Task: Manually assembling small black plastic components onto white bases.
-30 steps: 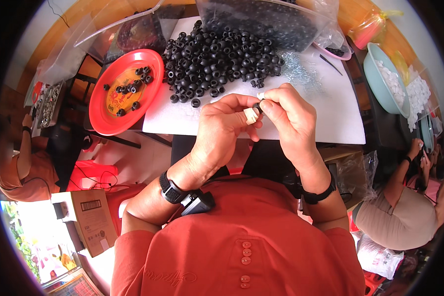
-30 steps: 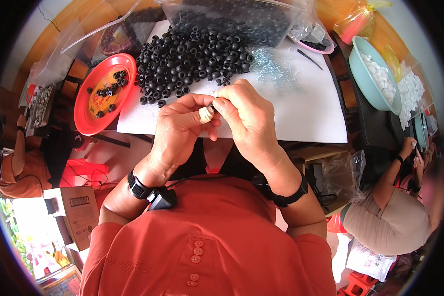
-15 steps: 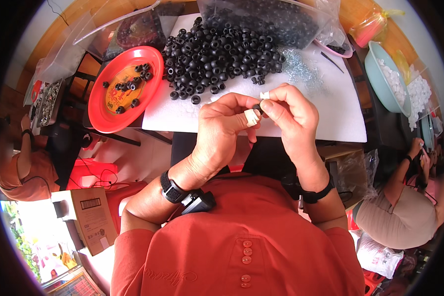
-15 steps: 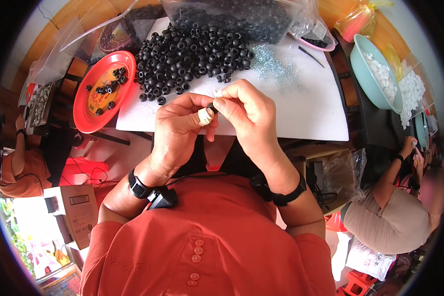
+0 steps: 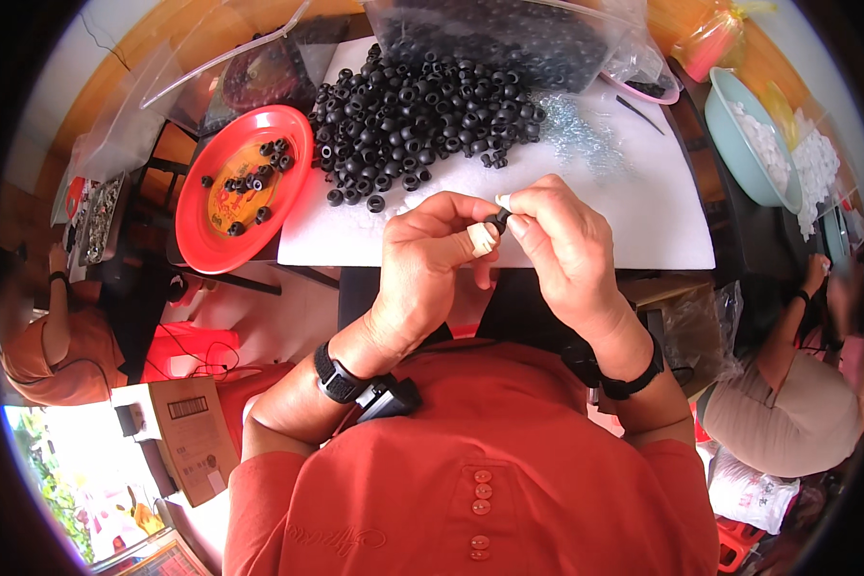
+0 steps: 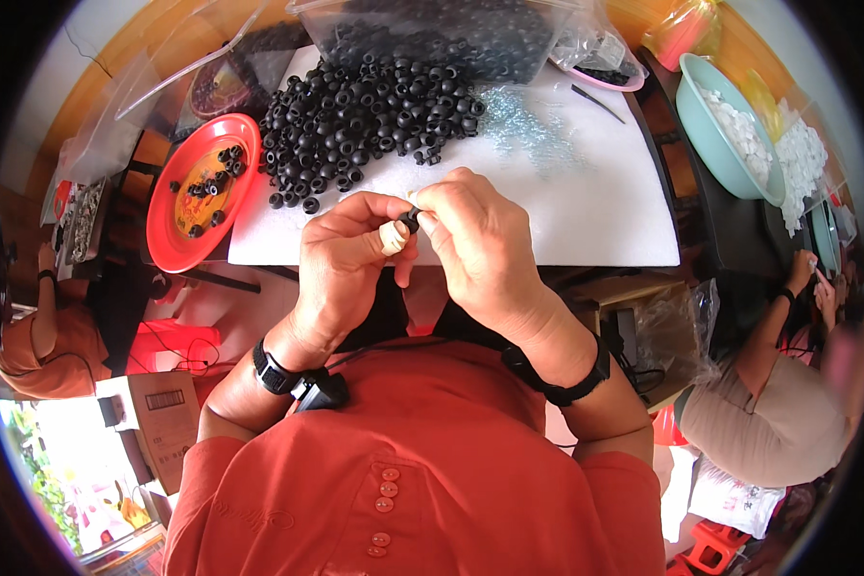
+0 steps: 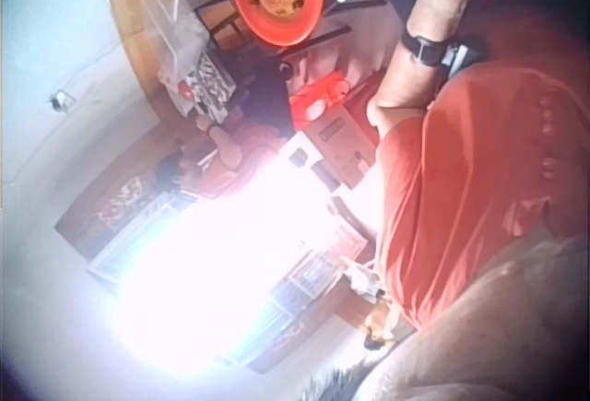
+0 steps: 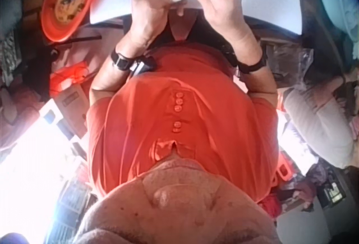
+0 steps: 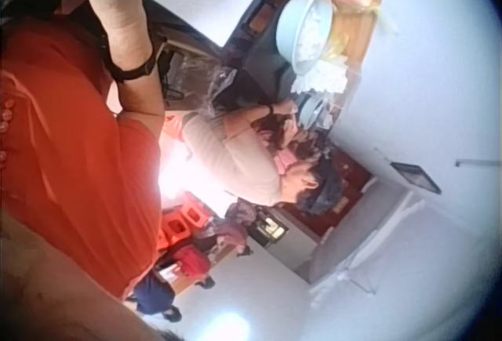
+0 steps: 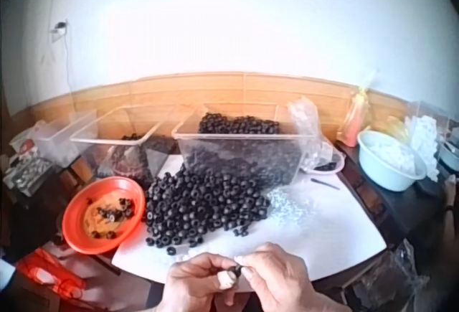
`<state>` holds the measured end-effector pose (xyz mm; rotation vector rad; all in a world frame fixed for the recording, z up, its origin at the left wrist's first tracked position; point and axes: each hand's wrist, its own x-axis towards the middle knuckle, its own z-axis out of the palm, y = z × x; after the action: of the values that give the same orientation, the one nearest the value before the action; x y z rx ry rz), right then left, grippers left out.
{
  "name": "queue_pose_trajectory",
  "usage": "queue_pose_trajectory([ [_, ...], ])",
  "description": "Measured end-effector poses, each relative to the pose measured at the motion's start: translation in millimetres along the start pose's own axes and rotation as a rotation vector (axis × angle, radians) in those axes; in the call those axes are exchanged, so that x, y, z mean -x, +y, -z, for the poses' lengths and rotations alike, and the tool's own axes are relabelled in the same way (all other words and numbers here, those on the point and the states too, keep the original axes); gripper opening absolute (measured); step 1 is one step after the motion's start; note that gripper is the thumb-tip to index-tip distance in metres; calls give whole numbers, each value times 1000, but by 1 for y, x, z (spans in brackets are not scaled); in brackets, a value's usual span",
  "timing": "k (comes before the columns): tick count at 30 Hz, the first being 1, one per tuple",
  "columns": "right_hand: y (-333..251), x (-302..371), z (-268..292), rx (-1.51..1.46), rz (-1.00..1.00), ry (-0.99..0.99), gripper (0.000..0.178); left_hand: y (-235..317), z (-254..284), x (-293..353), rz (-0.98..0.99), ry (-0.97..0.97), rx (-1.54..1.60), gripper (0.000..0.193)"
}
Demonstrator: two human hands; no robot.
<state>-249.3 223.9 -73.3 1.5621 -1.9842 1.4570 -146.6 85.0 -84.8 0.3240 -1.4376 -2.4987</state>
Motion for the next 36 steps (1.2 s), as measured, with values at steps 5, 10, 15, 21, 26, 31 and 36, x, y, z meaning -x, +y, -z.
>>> queue_pose_trajectory([
  [5,-1,0,1,84,35,-14,23,0,-1,0,-2,-4,-16,15],
  [10,-12,2,-14,422,162,104,25,-3,-3,0,-10,31,-3,12],
  [15,-6,0,-7,107,-6,18,18,-6,-4,1,-19,25,27,11],
  [21,-12,2,-23,398,177,151,14,-4,-3,3,-28,33,-44,13],
  [26,-13,5,-5,117,-12,20,11,-7,-7,3,-21,50,-7,11],
  [31,-19,3,-6,-133,-265,17,9,-6,-8,4,-16,75,-43,11],
  [36,-15,12,2,-140,-174,-57,17,-2,-6,4,4,57,-41,11],
])
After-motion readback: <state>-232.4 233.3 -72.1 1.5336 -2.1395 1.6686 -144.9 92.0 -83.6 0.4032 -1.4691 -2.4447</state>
